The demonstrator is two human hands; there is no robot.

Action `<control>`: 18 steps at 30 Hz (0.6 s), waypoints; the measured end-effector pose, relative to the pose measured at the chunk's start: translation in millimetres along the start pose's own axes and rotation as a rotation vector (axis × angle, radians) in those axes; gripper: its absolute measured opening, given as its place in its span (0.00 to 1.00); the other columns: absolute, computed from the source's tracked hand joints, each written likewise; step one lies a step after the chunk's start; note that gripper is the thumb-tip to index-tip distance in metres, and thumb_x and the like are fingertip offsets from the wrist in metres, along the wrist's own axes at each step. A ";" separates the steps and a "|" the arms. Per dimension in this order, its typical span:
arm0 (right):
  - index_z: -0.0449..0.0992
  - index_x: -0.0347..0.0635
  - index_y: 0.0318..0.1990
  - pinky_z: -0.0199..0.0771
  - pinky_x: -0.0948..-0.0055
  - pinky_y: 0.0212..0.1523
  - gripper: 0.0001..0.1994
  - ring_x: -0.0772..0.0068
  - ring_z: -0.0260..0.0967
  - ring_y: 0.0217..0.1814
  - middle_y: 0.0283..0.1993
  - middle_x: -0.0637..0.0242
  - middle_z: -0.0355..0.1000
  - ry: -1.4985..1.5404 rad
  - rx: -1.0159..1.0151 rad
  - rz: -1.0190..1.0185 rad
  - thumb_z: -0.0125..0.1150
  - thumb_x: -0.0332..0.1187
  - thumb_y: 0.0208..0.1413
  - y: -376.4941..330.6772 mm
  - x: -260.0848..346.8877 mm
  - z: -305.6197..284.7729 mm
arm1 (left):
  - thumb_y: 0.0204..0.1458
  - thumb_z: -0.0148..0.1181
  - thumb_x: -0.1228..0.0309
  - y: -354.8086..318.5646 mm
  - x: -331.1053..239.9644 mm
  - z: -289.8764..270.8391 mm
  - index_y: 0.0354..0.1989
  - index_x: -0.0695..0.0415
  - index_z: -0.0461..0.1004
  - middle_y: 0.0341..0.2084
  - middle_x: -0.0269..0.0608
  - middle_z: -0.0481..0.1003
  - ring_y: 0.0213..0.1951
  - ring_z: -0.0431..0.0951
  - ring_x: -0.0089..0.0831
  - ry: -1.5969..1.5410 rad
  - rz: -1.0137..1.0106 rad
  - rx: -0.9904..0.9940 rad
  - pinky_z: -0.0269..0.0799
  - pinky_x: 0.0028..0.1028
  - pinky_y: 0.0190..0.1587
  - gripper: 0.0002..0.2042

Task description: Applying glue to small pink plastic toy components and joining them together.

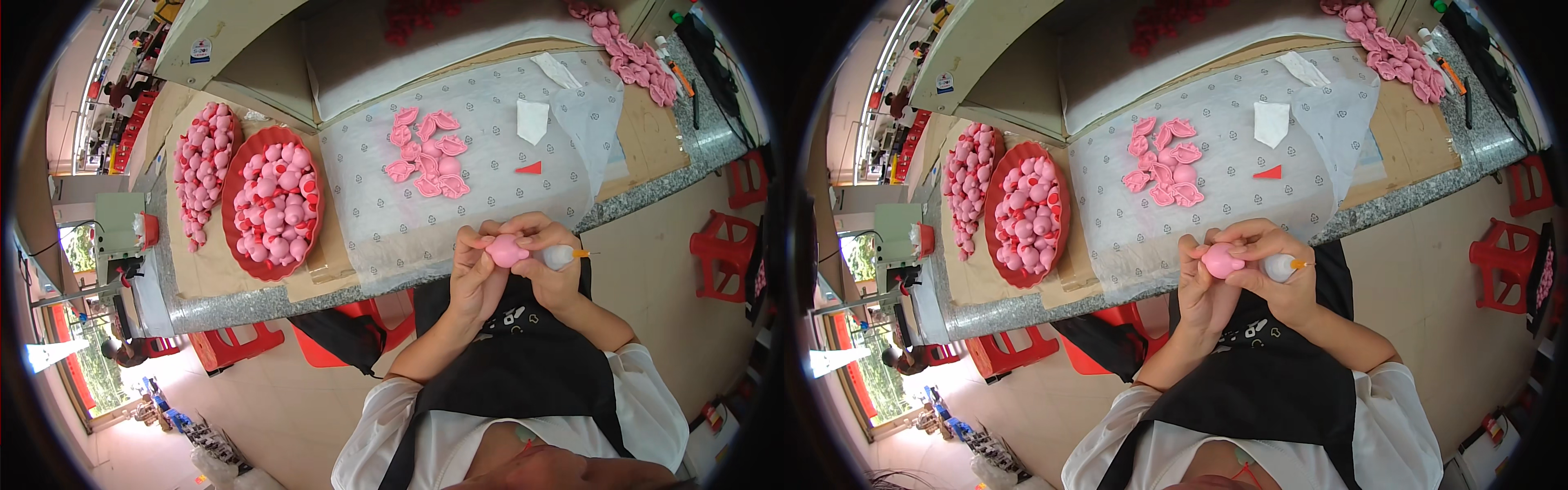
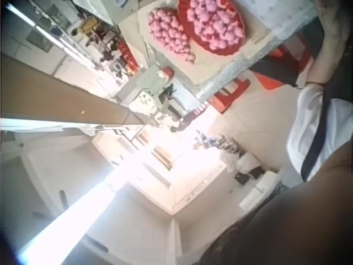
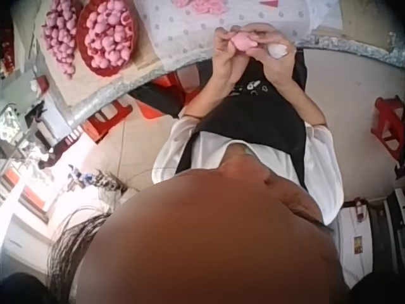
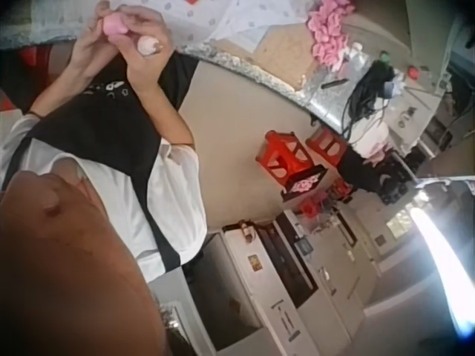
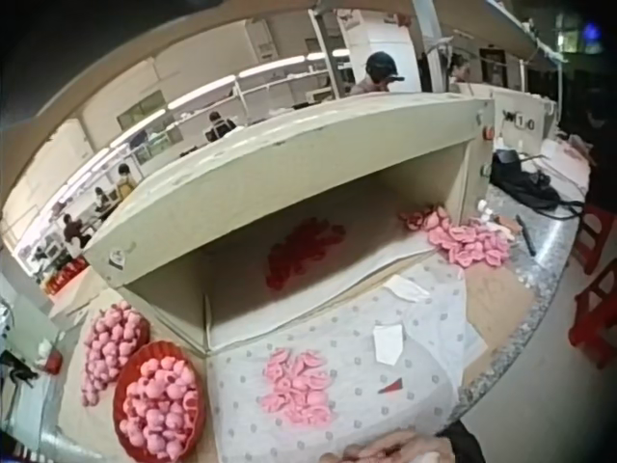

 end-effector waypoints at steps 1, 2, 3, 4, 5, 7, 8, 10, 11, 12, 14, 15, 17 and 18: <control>0.67 0.37 0.28 0.63 0.70 0.43 0.09 0.64 0.65 0.40 0.39 0.54 0.65 0.000 0.000 0.001 0.61 0.22 0.37 -0.9 -1.0 -0.9 | 0.46 0.51 0.68 0.0 -0.6 -0.3 0.33 0.50 0.63 0.34 0.37 0.63 0.42 0.64 0.31 0.037 0.006 -0.009 0.57 0.30 0.48 0.07; 0.67 0.37 0.28 0.63 0.70 0.43 0.09 0.64 0.64 0.41 0.39 0.53 0.65 0.025 0.001 0.015 0.60 0.22 0.37 -2.0 -2.5 -2.6 | 0.46 0.51 0.68 0.0 -1.0 -0.5 0.33 0.50 0.63 0.34 0.37 0.63 0.42 0.64 0.31 0.037 0.006 -0.010 0.57 0.30 0.48 0.07; 0.67 0.37 0.27 0.63 0.70 0.43 0.09 0.64 0.64 0.42 0.38 0.53 0.65 0.050 0.003 0.028 0.60 0.22 0.37 -2.5 -3.6 -4.5 | 0.46 0.51 0.68 0.7 -1.1 0.6 0.33 0.50 0.62 0.34 0.37 0.63 0.42 0.64 0.31 0.056 -0.002 0.015 0.57 0.31 0.48 0.07; 0.67 0.37 0.27 0.63 0.70 0.43 0.09 0.64 0.64 0.42 0.38 0.53 0.65 0.050 0.003 0.028 0.60 0.22 0.37 -2.4 -4.1 -6.4 | 0.46 0.51 0.68 1.3 -1.3 1.7 0.33 0.50 0.62 0.34 0.37 0.63 0.42 0.64 0.31 0.075 -0.010 0.040 0.58 0.31 0.48 0.07; 0.67 0.37 0.27 0.63 0.70 0.43 0.08 0.63 0.64 0.42 0.38 0.53 0.65 0.016 0.013 0.005 0.60 0.22 0.37 -2.0 -3.4 -8.0 | 0.46 0.51 0.68 1.6 -2.6 2.9 0.33 0.50 0.62 0.34 0.37 0.63 0.42 0.64 0.31 0.075 -0.010 0.040 0.58 0.31 0.48 0.07; 0.67 0.36 0.27 0.64 0.70 0.43 0.08 0.63 0.65 0.41 0.38 0.53 0.65 -0.016 0.021 -0.019 0.60 0.22 0.37 -0.4 -2.4 -10.0 | 0.46 0.51 0.68 1.8 -3.0 4.3 0.34 0.50 0.61 0.35 0.39 0.64 0.42 0.64 0.31 0.117 -0.060 0.004 0.58 0.31 0.47 0.08; 0.67 0.36 0.26 0.64 0.70 0.42 0.08 0.63 0.65 0.41 0.37 0.53 0.65 -0.041 0.011 -0.019 0.60 0.22 0.37 1.1 -1.5 -11.2 | 0.46 0.51 0.68 2.2 -2.6 4.7 0.34 0.50 0.61 0.35 0.39 0.64 0.42 0.64 0.31 0.117 -0.061 0.004 0.58 0.31 0.47 0.08; 0.67 0.36 0.26 0.64 0.69 0.42 0.07 0.63 0.65 0.40 0.37 0.53 0.65 -0.067 -0.001 -0.017 0.60 0.22 0.37 1.8 -1.0 -11.7 | 0.47 0.51 0.69 2.2 -1.5 4.3 0.34 0.50 0.60 0.37 0.40 0.64 0.43 0.64 0.31 0.104 -0.069 -0.021 0.58 0.31 0.47 0.08; 0.68 0.36 0.25 0.65 0.69 0.42 0.07 0.63 0.66 0.39 0.36 0.53 0.66 -0.041 -0.031 -0.012 0.60 0.21 0.37 1.8 -1.7 -12.5 | 0.47 0.51 0.69 1.4 -0.8 2.9 0.34 0.50 0.60 0.37 0.40 0.64 0.43 0.64 0.31 0.104 -0.071 -0.021 0.58 0.31 0.47 0.08; 0.68 0.35 0.25 0.66 0.69 0.41 0.07 0.63 0.66 0.39 0.35 0.53 0.66 -0.014 -0.060 -0.007 0.60 0.21 0.37 2.2 -2.4 -13.3 | 0.46 0.52 0.67 0.8 -0.4 -0.3 0.35 0.51 0.60 0.38 0.41 0.64 0.44 0.63 0.33 0.152 -0.073 -0.043 0.58 0.32 0.48 0.10; 0.68 0.35 0.25 0.66 0.69 0.41 0.07 0.63 0.66 0.39 0.35 0.53 0.66 0.014 -0.082 0.002 0.60 0.21 0.36 2.9 -2.1 -12.9 | 0.44 0.54 0.66 0.6 -0.3 -1.8 0.35 0.51 0.60 0.40 0.42 0.63 0.45 0.63 0.34 0.200 -0.074 -0.066 0.57 0.33 0.48 0.12; 0.68 0.35 0.25 0.66 0.69 0.41 0.07 0.63 0.66 0.38 0.34 0.54 0.66 0.041 -0.106 0.011 0.60 0.21 0.36 3.1 -1.9 -13.7 | 0.42 0.56 0.64 2.9 -4.8 4.8 0.36 0.52 0.60 0.42 0.44 0.63 0.47 0.61 0.36 0.400 0.007 -0.016 0.56 0.34 0.49 0.15; 0.69 0.35 0.25 0.66 0.71 0.40 0.07 0.63 0.66 0.38 0.34 0.54 0.66 -0.071 -0.070 -0.031 0.60 0.21 0.36 0.7 2.1 -12.4 | 0.39 0.59 0.62 7.3 -11.7 8.1 0.37 0.53 0.60 0.43 0.45 0.62 0.49 0.60 0.37 0.600 0.089 0.034 0.55 0.34 0.50 0.19; 0.69 0.35 0.25 0.67 0.72 0.40 0.07 0.64 0.66 0.38 0.34 0.55 0.66 -0.185 -0.038 -0.074 0.61 0.22 0.36 -0.6 5.7 -10.9 | 0.35 0.62 0.62 9.2 -22.7 9.7 0.38 0.55 0.62 0.46 0.47 0.60 0.50 0.58 0.39 0.911 0.244 0.062 0.51 0.36 0.51 0.22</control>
Point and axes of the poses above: each hand's wrist, its own y-axis towards the middle knuckle, its own z-axis out of the palm, x = y × z, the point moved 5 cm from there along y, towards the middle knuckle
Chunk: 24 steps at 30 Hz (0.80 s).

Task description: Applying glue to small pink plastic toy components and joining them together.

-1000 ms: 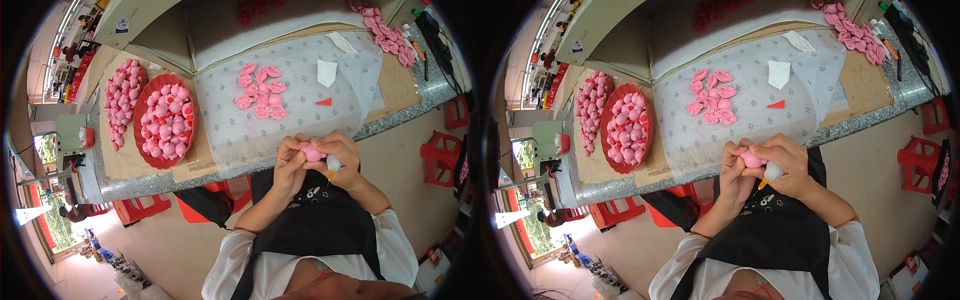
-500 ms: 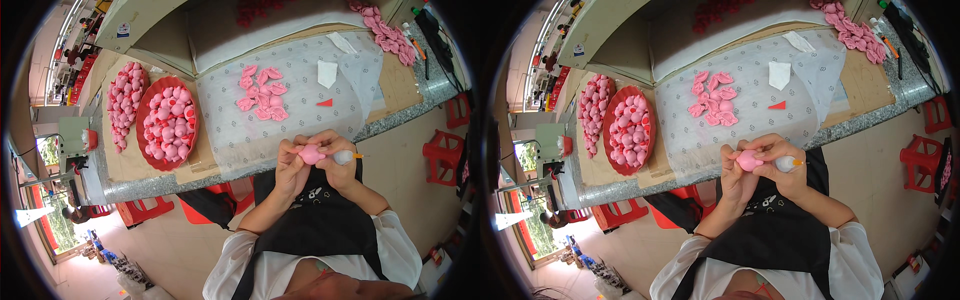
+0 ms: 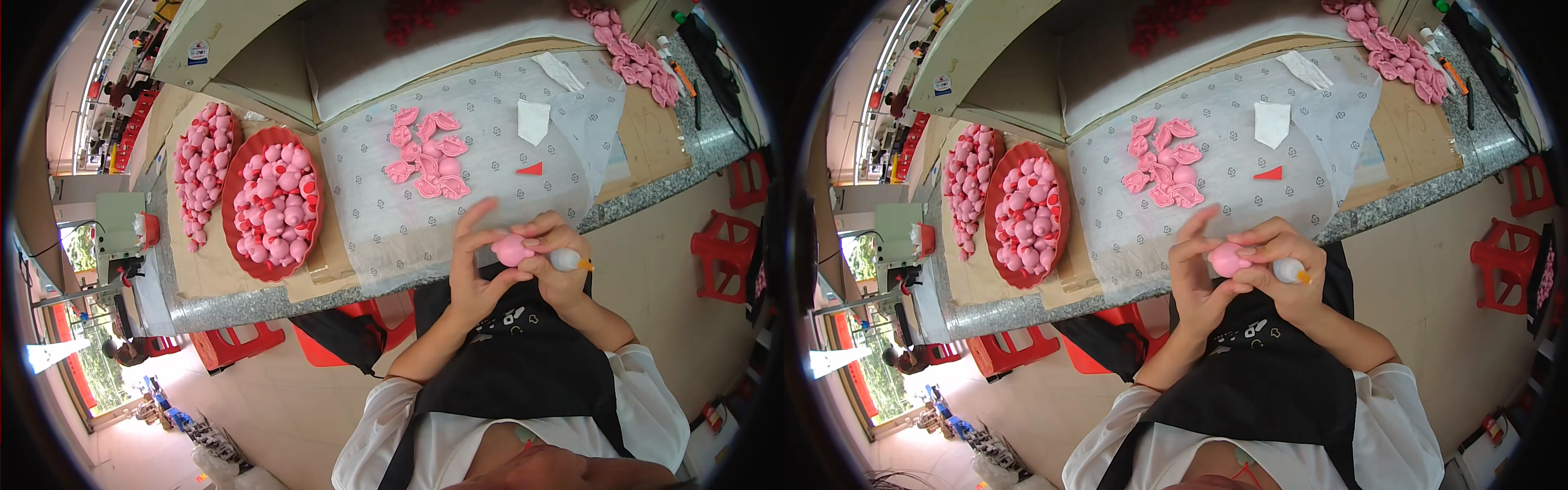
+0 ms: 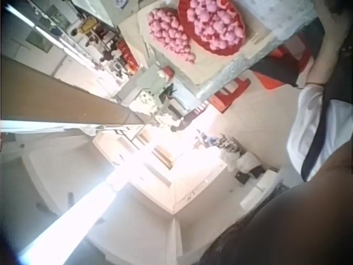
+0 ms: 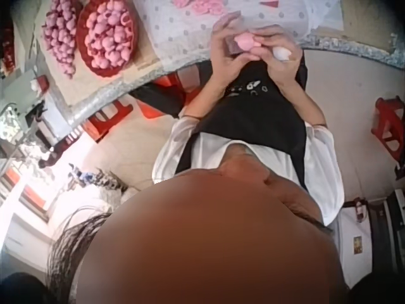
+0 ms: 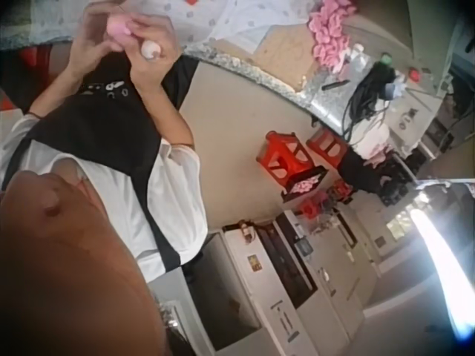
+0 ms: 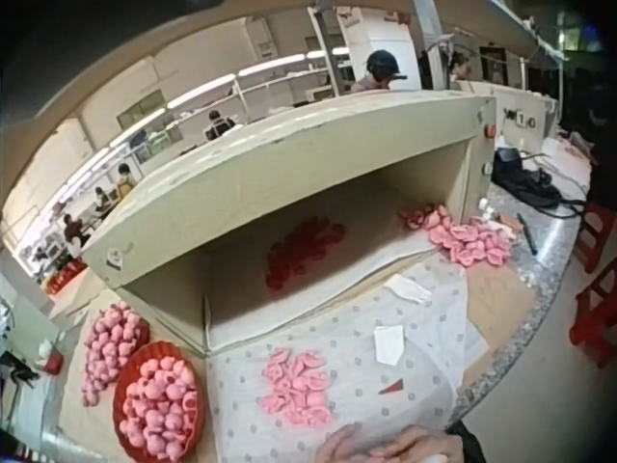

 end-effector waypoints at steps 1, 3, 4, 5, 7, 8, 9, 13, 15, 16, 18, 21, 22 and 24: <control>0.69 0.35 0.25 0.67 0.72 0.40 0.07 0.64 0.66 0.38 0.34 0.55 0.66 -0.002 -0.004 0.000 0.61 0.22 0.36 0.9 3.1 0.0 | 0.31 0.64 0.63 2.2 -8.5 -4.8 0.39 0.57 0.63 0.48 0.49 0.58 0.52 0.56 0.41 0.313 0.151 -0.003 0.46 0.37 0.53 0.25; 0.69 0.38 0.25 0.63 0.73 0.40 0.08 0.70 0.64 0.36 0.34 0.59 0.65 -0.192 0.052 0.036 0.62 0.25 0.35 5.1 9.7 5.9 | 0.29 0.64 0.62 3.7 -11.8 -10.5 0.39 0.60 0.65 0.46 0.51 0.60 0.51 0.57 0.42 0.420 0.175 0.045 0.46 0.38 0.53 0.26; 0.69 0.38 0.25 0.63 0.73 0.40 0.08 0.70 0.64 0.36 0.34 0.59 0.65 -0.187 0.051 0.037 0.62 0.25 0.35 7.3 9.8 6.4 | 0.32 0.63 0.60 2.7 -6.7 -14.6 0.38 0.61 0.65 0.43 0.50 0.63 0.50 0.59 0.40 0.430 0.138 0.084 0.48 0.38 0.53 0.25; 0.70 0.37 0.26 0.62 0.75 0.39 0.09 0.71 0.63 0.35 0.34 0.59 0.65 -0.196 0.085 0.078 0.62 0.25 0.34 10.9 6.4 7.7 | 0.35 0.61 0.57 1.6 -3.2 -16.1 0.37 0.62 0.64 0.40 0.50 0.66 0.49 0.61 0.38 0.440 0.099 0.123 0.49 0.38 0.53 0.24; 0.71 0.37 0.28 0.62 0.77 0.37 0.10 0.72 0.63 0.34 0.35 0.59 0.65 -0.195 0.128 0.116 0.62 0.26 0.34 21.1 6.4 9.2 | 0.37 0.60 0.57 -3.8 4.5 -17.6 0.37 0.62 0.64 0.38 0.48 0.67 0.47 0.63 0.38 0.160 -0.113 0.016 0.49 0.37 0.53 0.24; 0.71 0.37 0.30 0.61 0.78 0.36 0.11 0.74 0.62 0.34 0.35 0.60 0.66 -0.201 0.155 0.170 0.61 0.25 0.35 26.8 10.2 8.4 | 0.38 0.59 0.57 -8.3 14.8 -18.6 0.38 0.63 0.63 0.35 0.47 0.69 0.46 0.64 0.38 -0.130 -0.320 -0.090 0.48 0.37 0.53 0.24; 0.71 0.37 0.32 0.61 0.78 0.35 0.11 0.76 0.62 0.34 0.35 0.61 0.66 -0.206 0.186 0.226 0.60 0.25 0.36 32.3 13.0 8.2 | 0.38 0.59 0.57 -7.0 15.8 -20.5 0.38 0.63 0.63 0.35 0.47 0.69 0.46 0.64 0.38 -0.122 -0.317 -0.100 0.48 0.37 0.53 0.24; 0.70 0.40 0.36 0.62 0.73 0.31 0.13 0.69 0.65 0.29 0.34 0.62 0.66 -0.904 0.133 -0.140 0.57 0.27 0.38 87.2 22.2 -16.0 | 0.41 0.56 0.59 -1.6 21.2 -14.7 0.41 0.61 0.62 0.34 0.41 0.67 0.44 0.63 0.34 -0.730 -0.364 -0.044 0.50 0.34 0.51 0.22; 0.70 0.39 0.34 0.62 0.72 0.31 0.12 0.64 0.65 0.29 0.34 0.62 0.66 -1.111 0.151 -0.104 0.57 0.27 0.38 104.0 1.0 -28.2 | 0.44 0.52 0.55 -0.4 22.8 -12.7 0.40 0.62 0.61 0.29 0.40 0.66 0.39 0.63 0.31 -0.817 -0.362 -0.041 0.52 0.31 0.49 0.23; 0.70 0.39 0.33 0.63 0.70 0.31 0.11 0.59 0.65 0.30 0.33 0.62 0.66 -1.332 0.159 -0.062 0.57 0.27 0.38 107.3 -8.6 -34.8 | 0.44 0.52 0.55 0.8 23.1 -11.3 0.40 0.62 0.61 0.29 0.40 0.66 0.39 0.63 0.31 -0.818 -0.359 -0.044 0.52 0.31 0.49 0.23; 0.69 0.39 0.32 0.63 0.69 0.31 0.10 0.58 0.64 0.31 0.32 0.62 0.66 -1.382 0.159 0.003 0.57 0.27 0.38 108.0 -21.2 -40.0 | 0.44 0.51 0.54 1.6 23.4 -11.0 0.40 0.62 0.61 0.27 0.39 0.65 0.37 0.62 0.29 -0.824 -0.360 -0.074 0.52 0.30 0.47 0.23; 0.69 0.38 0.30 0.63 0.69 0.30 0.08 0.57 0.64 0.32 0.30 0.63 0.66 -1.418 0.155 0.038 0.56 0.27 0.39 108.2 -27.9 -45.8 | 0.44 0.51 0.54 1.9 27.6 -13.3 0.39 0.63 0.61 0.27 0.39 0.65 0.36 0.62 0.29 -0.819 -0.386 -0.074 0.52 0.29 0.47 0.23; 0.68 0.38 0.29 0.63 0.69 0.30 0.07 0.57 0.64 0.32 0.29 0.63 0.66 -1.405 0.147 0.007 0.56 0.27 0.39 107.4 -26.9 -46.0 | 0.44 0.51 0.54 2.1 27.5 -13.9 0.39 0.63 0.61 0.27 0.39 0.65 0.36 0.62 0.29 -0.822 -0.388 -0.079 0.52 0.29 0.47 0.23; 0.68 0.37 0.28 0.62 0.71 0.29 0.06 0.60 0.64 0.30 0.28 0.63 0.66 -1.330 0.133 -0.038 0.56 0.25 0.39 107.0 -24.5 -45.8 | 0.43 0.52 0.54 3.6 27.6 -14.8 0.39 0.63 0.61 0.27 0.39 0.65 0.36 0.62 0.30 -0.803 -0.397 -0.099 0.52 0.29 0.47 0.23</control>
Point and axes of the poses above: each hand's wrist, its own y-axis towards the middle knuckle, its own z-axis out of the palm, x = y × z, the point moved 5 cm from there along y, towards the middle knuckle
